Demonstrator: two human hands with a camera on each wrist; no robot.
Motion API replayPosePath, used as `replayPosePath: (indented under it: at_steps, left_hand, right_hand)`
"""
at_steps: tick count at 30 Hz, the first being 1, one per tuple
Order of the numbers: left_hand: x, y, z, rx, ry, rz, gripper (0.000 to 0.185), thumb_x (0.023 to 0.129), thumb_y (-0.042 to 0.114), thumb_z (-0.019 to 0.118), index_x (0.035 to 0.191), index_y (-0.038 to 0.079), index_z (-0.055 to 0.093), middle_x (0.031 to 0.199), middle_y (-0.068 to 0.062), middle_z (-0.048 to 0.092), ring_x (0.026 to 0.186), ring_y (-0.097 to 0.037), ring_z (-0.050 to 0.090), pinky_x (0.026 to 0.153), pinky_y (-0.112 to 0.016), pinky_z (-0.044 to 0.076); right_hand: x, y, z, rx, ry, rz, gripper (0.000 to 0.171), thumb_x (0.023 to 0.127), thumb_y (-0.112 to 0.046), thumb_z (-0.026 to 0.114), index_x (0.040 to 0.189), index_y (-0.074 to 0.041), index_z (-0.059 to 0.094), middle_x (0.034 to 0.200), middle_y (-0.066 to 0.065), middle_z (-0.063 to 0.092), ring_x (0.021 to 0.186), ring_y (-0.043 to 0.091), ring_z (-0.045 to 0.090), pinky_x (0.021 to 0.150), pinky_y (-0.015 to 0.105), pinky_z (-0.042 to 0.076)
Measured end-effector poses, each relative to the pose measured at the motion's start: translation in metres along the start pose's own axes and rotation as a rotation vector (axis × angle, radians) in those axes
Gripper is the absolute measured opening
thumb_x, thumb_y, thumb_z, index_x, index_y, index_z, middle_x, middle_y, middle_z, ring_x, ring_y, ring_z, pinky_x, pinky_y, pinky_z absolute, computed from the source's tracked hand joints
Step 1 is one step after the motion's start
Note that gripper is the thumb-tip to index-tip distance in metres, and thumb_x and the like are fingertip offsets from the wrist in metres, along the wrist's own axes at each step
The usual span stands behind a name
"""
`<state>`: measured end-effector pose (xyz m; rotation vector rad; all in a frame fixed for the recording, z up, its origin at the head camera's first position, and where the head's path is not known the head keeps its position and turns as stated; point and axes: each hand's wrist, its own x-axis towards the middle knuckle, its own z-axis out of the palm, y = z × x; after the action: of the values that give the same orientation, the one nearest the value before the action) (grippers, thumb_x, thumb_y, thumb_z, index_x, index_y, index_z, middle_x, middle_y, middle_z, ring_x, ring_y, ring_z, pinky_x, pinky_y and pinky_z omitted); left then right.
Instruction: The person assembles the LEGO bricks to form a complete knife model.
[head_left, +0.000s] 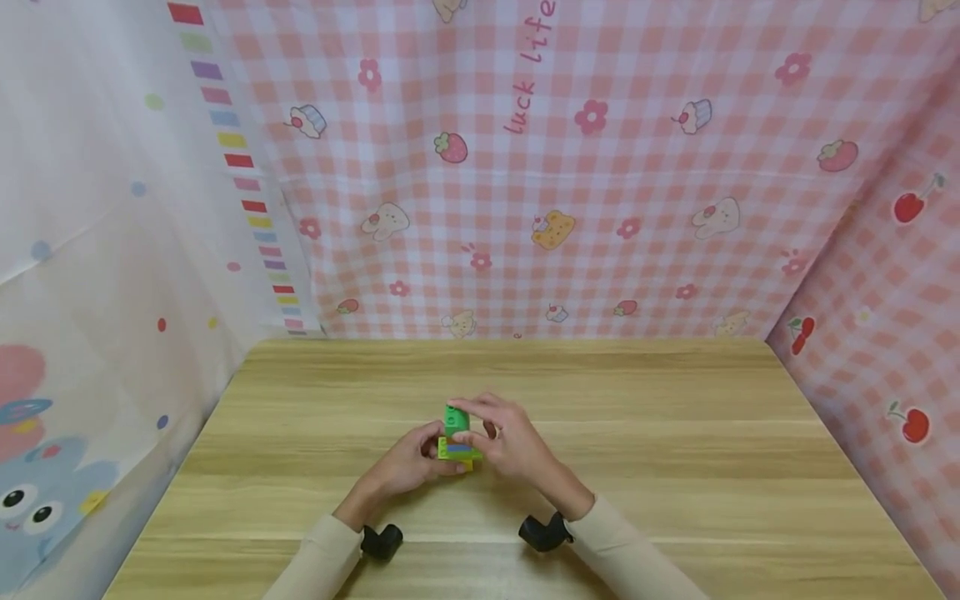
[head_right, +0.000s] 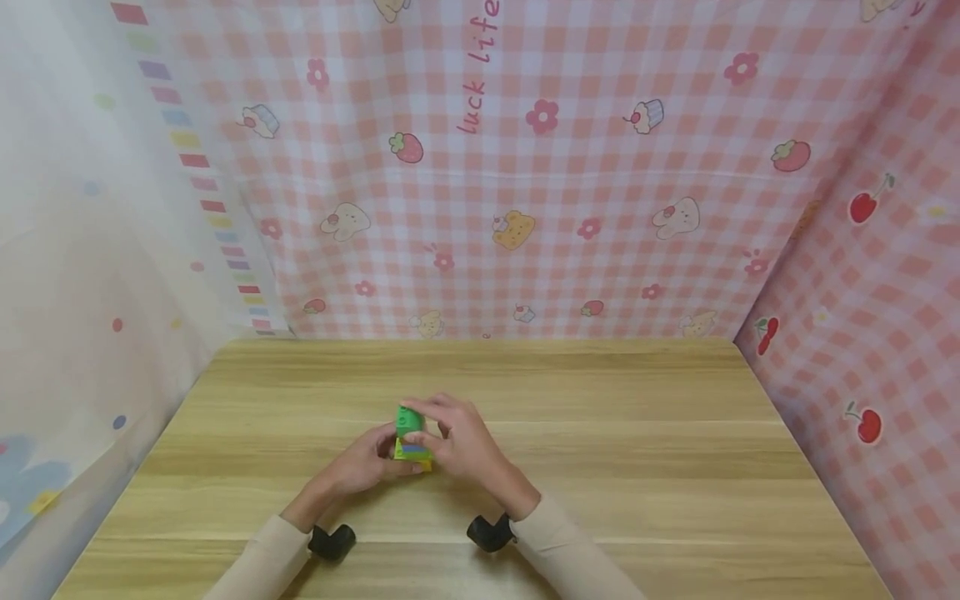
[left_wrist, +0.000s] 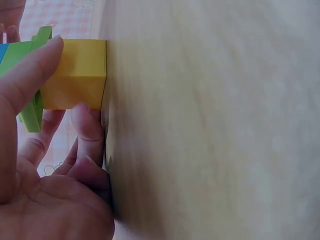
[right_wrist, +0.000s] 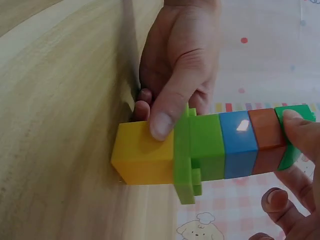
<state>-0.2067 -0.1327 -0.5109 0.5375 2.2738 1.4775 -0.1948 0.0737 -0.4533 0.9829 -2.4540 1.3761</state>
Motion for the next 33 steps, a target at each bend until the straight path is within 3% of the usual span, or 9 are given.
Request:
replayPosePath:
  at_steps: [9,15,24,28,33]
  left_hand:
    - [-0.003,0.001,0.0,-0.016,0.001,-0.013,0.038,0.079,0.028,0.075,0.113,0.022,0.059,0.092,-0.003,0.062,0.079,-0.016,0.054,0.067,-0.028,0.044]
    - [-0.002,0.006,-0.001,0.005,0.002,-0.017,0.039,0.078,0.028,0.075,0.113,0.022,0.059,0.098,-0.001,0.063,0.084,-0.018,0.056,0.071,-0.031,0.046]
    - [-0.004,0.008,0.001,0.02,0.025,-0.023,0.037,0.078,0.026,0.076,0.111,0.02,0.06,0.096,-0.001,0.063,0.083,-0.018,0.056,0.07,-0.03,0.046]
    - [-0.006,0.011,0.002,0.029,0.037,-0.01,0.036,0.078,0.024,0.076,0.11,0.017,0.06,0.095,-0.002,0.062,0.082,-0.019,0.055,0.068,-0.029,0.044]
    - [-0.007,0.013,0.003,0.06,0.071,-0.012,0.034,0.078,0.025,0.076,0.108,0.019,0.062,0.094,-0.001,0.064,0.083,-0.019,0.056,0.071,-0.031,0.045]
  right_hand:
    - [-0.003,0.005,0.008,-0.048,0.023,-0.015,0.044,0.087,-0.025,0.066,0.129,-0.024,0.056,0.109,-0.008,0.061,0.057,0.006,0.04,0.056,0.021,0.035]
    - [-0.005,0.007,0.009,-0.062,0.03,-0.011,0.049,0.084,-0.023,0.069,0.131,-0.025,0.054,0.11,-0.005,0.061,0.058,0.004,0.039,0.056,0.02,0.036]
    - [-0.008,0.007,0.012,0.01,0.018,0.023,0.054,0.084,-0.018,0.069,0.133,-0.03,0.05,0.107,-0.007,0.059,0.063,0.008,0.042,0.053,0.019,0.037]
    - [-0.011,0.006,0.011,0.003,-0.003,0.016,0.06,0.084,-0.012,0.069,0.137,-0.029,0.046,0.111,-0.004,0.058,0.077,0.016,0.049,0.063,0.025,0.043]
    - [-0.016,0.01,0.012,-0.073,-0.035,0.014,0.073,0.083,-0.005,0.068,0.144,-0.025,0.034,0.123,-0.001,0.057,0.105,0.021,0.052,0.092,0.042,0.04]
